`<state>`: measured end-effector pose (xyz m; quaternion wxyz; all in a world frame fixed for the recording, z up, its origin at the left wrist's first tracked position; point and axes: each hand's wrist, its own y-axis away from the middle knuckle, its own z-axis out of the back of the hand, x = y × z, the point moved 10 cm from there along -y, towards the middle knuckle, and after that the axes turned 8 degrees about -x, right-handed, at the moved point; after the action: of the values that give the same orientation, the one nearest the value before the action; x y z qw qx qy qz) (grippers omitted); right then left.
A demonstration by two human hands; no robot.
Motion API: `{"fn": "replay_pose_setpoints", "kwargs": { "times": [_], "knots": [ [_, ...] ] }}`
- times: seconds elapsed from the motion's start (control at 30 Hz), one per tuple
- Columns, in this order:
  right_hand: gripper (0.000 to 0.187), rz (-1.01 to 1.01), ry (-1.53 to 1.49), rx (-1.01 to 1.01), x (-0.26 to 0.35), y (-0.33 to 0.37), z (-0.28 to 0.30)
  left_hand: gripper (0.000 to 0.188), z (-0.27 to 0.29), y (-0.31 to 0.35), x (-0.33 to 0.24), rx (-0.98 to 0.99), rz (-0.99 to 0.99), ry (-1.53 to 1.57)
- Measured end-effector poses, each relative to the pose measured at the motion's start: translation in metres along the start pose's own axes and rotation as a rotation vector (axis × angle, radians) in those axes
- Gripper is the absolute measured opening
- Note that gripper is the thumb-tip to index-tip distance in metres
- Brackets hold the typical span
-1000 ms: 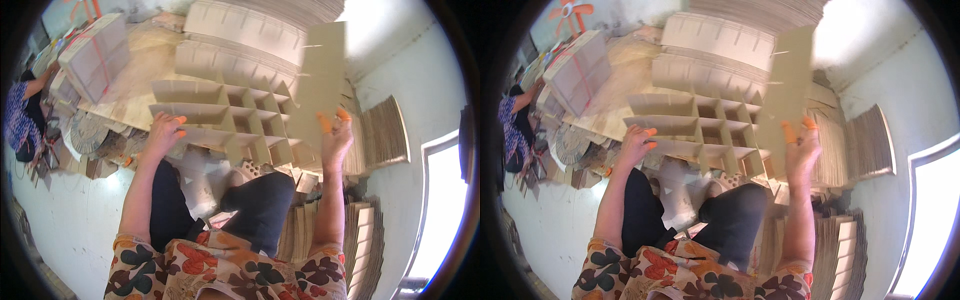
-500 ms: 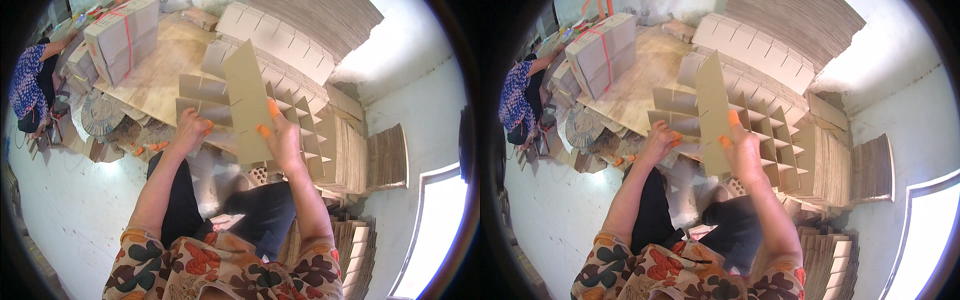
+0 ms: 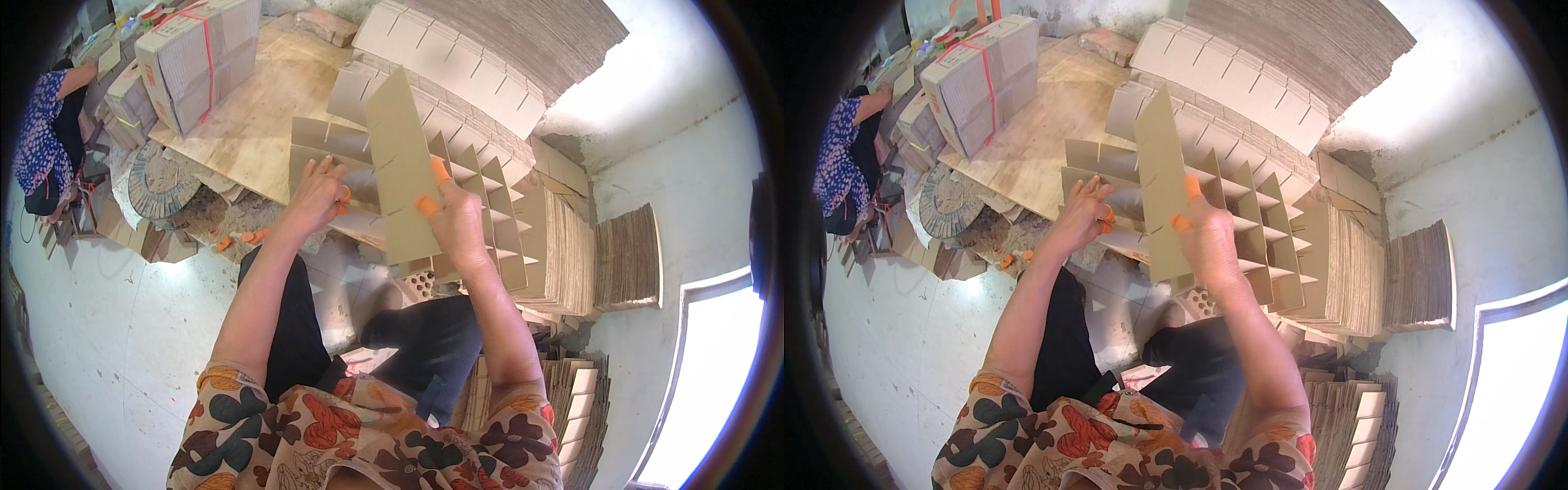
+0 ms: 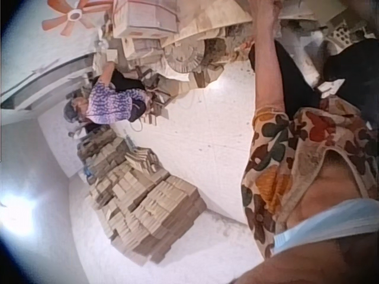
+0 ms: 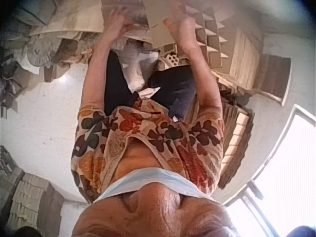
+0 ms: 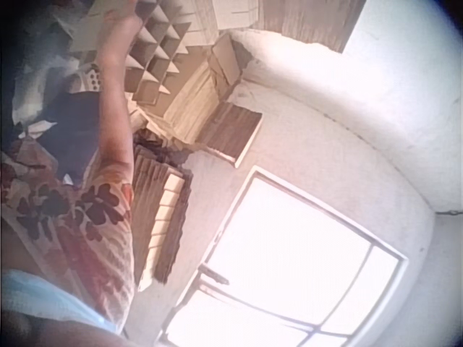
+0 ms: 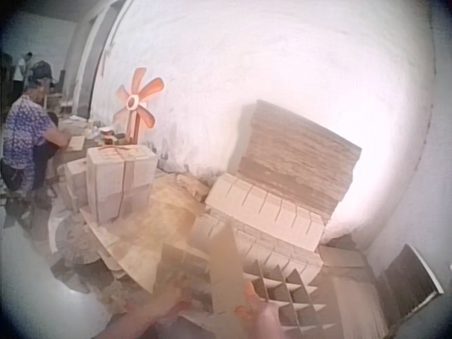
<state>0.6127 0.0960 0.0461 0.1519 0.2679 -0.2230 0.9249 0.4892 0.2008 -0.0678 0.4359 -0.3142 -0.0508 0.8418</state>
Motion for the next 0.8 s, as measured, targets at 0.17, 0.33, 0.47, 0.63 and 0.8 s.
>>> {"fn": "replay_pose_setpoints", "kwargs": {
  "times": [0.17,0.33,0.47,0.63,0.8],
  "knots": [
    [0.058,0.098,-0.011,-0.045,-0.001,0.003,-0.008,0.013,-0.004,-0.001,0.001,0.073,0.031,0.004],
    [0.056,0.084,-0.064,-0.049,-0.002,0.008,-0.016,0.013,-0.01,-0.001,0.007,0.084,0.054,0.032],
    [0.054,0.148,-0.023,-0.016,0.001,0.005,-0.023,0.012,-0.01,-0.003,0.005,0.089,0.036,0.0],
    [0.019,0.159,-0.079,0.019,-0.007,0.008,-0.046,0.012,-0.01,-0.004,0.004,0.079,0.021,0.012],
    [0.035,0.168,-0.005,0.029,-0.021,0.005,-0.062,0.01,-0.01,-0.005,-0.001,0.048,-0.007,0.022]
  ]
}}
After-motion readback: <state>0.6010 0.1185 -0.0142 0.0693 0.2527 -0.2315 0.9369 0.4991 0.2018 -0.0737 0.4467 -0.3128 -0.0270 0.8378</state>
